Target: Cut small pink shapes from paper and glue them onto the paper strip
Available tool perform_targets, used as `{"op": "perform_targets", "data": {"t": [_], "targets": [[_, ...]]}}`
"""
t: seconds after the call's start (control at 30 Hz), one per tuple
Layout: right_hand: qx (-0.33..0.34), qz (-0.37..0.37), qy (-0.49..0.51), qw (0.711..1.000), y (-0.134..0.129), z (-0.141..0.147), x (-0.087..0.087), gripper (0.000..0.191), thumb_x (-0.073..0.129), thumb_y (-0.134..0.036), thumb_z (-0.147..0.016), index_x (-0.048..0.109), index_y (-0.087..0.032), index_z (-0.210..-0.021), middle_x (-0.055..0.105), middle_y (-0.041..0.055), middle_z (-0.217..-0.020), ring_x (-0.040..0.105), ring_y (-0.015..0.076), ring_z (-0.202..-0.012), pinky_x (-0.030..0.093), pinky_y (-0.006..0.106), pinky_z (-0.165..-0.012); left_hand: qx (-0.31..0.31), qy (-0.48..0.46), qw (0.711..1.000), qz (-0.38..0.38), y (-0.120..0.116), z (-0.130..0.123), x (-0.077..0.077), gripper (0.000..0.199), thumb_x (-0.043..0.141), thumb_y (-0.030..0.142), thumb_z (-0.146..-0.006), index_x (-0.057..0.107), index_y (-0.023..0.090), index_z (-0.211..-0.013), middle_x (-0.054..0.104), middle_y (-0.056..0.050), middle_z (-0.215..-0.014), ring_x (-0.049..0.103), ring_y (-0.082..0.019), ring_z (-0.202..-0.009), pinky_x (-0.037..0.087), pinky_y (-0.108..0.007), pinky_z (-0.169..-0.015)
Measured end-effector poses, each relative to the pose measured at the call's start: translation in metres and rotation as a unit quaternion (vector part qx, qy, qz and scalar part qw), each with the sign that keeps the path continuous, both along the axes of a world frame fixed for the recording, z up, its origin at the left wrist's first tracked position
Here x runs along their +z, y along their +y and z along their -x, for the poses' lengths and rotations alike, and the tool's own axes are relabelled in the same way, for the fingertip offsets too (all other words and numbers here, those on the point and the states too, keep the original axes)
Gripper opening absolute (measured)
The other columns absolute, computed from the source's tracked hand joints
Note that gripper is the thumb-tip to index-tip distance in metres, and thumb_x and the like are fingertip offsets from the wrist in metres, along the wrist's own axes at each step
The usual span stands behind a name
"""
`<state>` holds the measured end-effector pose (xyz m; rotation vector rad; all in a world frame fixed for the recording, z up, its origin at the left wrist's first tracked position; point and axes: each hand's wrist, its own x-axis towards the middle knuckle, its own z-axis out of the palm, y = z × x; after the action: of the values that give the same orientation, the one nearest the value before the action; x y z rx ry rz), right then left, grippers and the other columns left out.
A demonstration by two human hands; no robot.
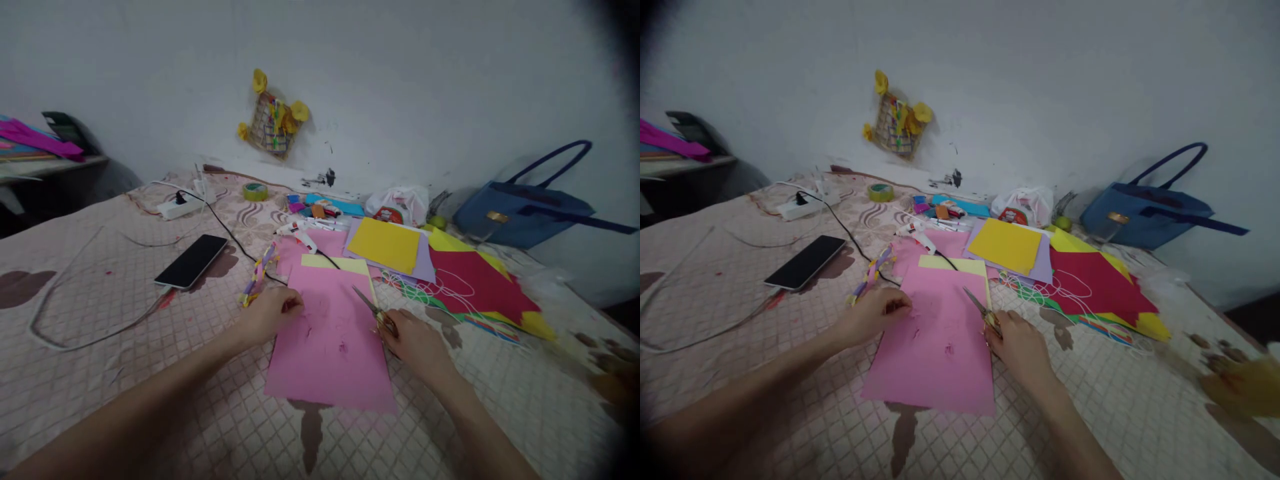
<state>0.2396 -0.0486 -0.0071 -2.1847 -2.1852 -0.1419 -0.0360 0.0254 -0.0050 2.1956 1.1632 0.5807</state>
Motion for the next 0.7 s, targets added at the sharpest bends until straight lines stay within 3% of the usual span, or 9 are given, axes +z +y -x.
{"op": "perform_targets", "data": {"t": [0.1,0.37,0.7], "targets": [[0.014,-0.010,0.006,1.000,0.000,-0.003,-0.003,0.014,0.050,-0.029,-0.081,0.057,-0.018,-0.079,0.059,0.0052,-0.079,0.058,0.0199,-0.070,0.030,0.026,-0.053,0.025,-0.008,0.999,-0.021,-0.002,0.005,0.003,0.017,0.045,0.019,-0.077,0.062,0.018,-0.080,0.063,-0.001,-0.074,0.054,-0.012,-0.064,0.036,-0.023,-0.056],[0.038,-0.042,0.103,0.993,0.001,-0.007,-0.004,0.023,0.048,-0.037,-0.082,0.060,-0.019,-0.087,0.057,0.0054,-0.080,0.057,0.0184,-0.068,0.038,0.027,-0.056,0.065,-0.026,0.996,-0.050,0.006,0.019,0.008,0.017,0.044,0.023,-0.080,0.060,0.018,-0.079,0.061,0.000,-0.069,0.052,-0.012,-0.059,0.036,-0.023,-0.056],[0.045,-0.135,0.273,0.951,-0.004,0.012,0.003,0.025,0.040,-0.030,-0.086,0.057,-0.016,-0.098,0.062,0.0073,-0.089,0.058,0.0167,-0.070,0.044,0.028,-0.063,0.218,-0.078,0.967,-0.109,0.031,0.064,0.028,0.019,0.050,0.033,-0.077,0.059,0.017,-0.083,0.063,-0.002,-0.073,0.057,-0.013,-0.065,0.040,-0.022,-0.059]]}}
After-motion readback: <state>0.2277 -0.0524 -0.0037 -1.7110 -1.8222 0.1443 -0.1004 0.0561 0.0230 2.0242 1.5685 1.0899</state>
